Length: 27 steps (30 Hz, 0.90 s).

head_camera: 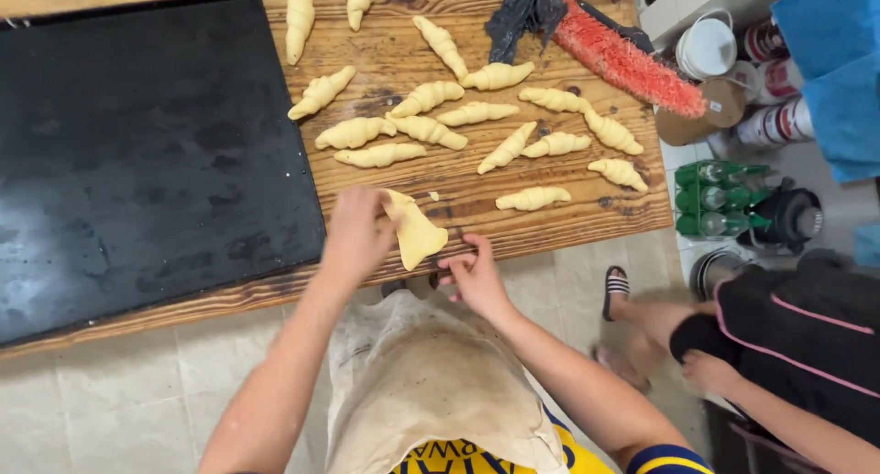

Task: Shaping triangular pieces of dough into croissants and placing them on a baking tray.

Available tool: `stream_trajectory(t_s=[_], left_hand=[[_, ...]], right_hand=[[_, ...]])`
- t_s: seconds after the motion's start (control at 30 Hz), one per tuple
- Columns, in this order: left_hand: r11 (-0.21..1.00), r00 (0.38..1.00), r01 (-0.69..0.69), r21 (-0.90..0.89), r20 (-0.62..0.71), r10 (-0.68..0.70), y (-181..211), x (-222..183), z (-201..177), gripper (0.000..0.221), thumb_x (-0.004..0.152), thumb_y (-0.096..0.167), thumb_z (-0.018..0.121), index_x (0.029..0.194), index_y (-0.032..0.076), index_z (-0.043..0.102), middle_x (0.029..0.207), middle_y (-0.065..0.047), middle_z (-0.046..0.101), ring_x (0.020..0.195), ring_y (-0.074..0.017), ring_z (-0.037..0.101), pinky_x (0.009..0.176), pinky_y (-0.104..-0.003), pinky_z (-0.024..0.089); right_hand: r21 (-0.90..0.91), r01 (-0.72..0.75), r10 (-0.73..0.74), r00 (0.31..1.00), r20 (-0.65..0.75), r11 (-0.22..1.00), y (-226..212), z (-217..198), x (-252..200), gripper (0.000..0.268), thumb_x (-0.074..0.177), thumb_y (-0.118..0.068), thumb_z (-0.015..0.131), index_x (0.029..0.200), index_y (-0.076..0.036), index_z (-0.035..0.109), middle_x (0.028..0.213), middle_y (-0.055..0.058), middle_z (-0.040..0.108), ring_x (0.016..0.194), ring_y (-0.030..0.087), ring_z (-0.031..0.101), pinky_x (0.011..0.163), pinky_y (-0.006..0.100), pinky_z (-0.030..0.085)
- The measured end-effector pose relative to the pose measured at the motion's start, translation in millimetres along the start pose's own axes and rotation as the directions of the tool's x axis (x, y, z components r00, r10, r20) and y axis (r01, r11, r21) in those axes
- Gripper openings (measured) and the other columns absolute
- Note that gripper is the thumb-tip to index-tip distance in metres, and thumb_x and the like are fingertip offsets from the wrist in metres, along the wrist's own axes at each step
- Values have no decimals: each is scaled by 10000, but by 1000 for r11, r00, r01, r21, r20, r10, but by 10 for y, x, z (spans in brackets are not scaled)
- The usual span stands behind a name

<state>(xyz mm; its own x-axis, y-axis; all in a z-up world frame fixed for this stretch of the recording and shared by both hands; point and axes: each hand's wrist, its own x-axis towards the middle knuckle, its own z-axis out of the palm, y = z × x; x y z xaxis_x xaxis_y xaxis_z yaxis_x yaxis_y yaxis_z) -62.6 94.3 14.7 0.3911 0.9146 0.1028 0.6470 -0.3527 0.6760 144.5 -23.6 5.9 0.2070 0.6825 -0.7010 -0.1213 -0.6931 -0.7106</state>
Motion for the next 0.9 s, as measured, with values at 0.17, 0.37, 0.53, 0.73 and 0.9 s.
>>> stream_trajectory(t_s=[0.17, 0.37, 0.53, 0.73, 0.9], left_hand=[[961, 981, -171, 219, 129, 145, -50, -716, 784, 727, 717, 429, 858, 1312, 157, 542, 1216, -107, 507, 1168, -336, 521, 944, -456, 442], [944, 936, -318, 83, -133, 327, -348, -693, 910, 238, 988, 105, 599, 1217, 63, 651, 1079, -113, 594, 1048, -295, 644, 912, -353, 535], [901, 892, -386, 199, -168, 420, -224, -848, 526, 162, 1008, 123, 579, 1137, 118, 676, 1007, -51, 602, 966, -233, 631, 816, -317, 528], [954, 949, -285, 97, -114, 295, -215, -883, 629, 226, 897, 250, 708, 1067, 103, 686, 972, -63, 569, 958, -274, 581, 821, -396, 477], [980, 933, 177, 95, -333, -136, -108, -306, 480, 572, 1054, 331, 571, 1474, -41, 458, 1234, -240, 486, 1178, -431, 514, 1034, -513, 437]], right_hand=[[-772, 633, -652, 565, 506, -50, -119, -128, 258, 397, 974, -375, 654, 1347, -245, 619, 1306, -12, 623, 1279, 279, 536, 972, 431, 490], [-564, 787, -738, 224, 637, -248, -249, -51, 570, 154, 1011, -219, 648, 1137, -146, 696, 1025, 40, 680, 978, 243, 690, 815, 323, 598], [-557, 775, -740, 181, 648, -298, -142, -253, 534, 172, 1056, -235, 567, 1135, -204, 717, 1001, -25, 685, 931, 184, 698, 803, 280, 577], [-532, 782, -720, 160, 675, -325, 141, -430, 637, 146, 1018, -227, 620, 1101, -226, 739, 1033, -30, 667, 1003, 194, 674, 816, 302, 568], [-521, 814, -741, 179, 647, -258, 195, -384, 657, 139, 997, -199, 648, 1103, -214, 736, 1030, -17, 669, 987, 214, 678, 845, 335, 574]])
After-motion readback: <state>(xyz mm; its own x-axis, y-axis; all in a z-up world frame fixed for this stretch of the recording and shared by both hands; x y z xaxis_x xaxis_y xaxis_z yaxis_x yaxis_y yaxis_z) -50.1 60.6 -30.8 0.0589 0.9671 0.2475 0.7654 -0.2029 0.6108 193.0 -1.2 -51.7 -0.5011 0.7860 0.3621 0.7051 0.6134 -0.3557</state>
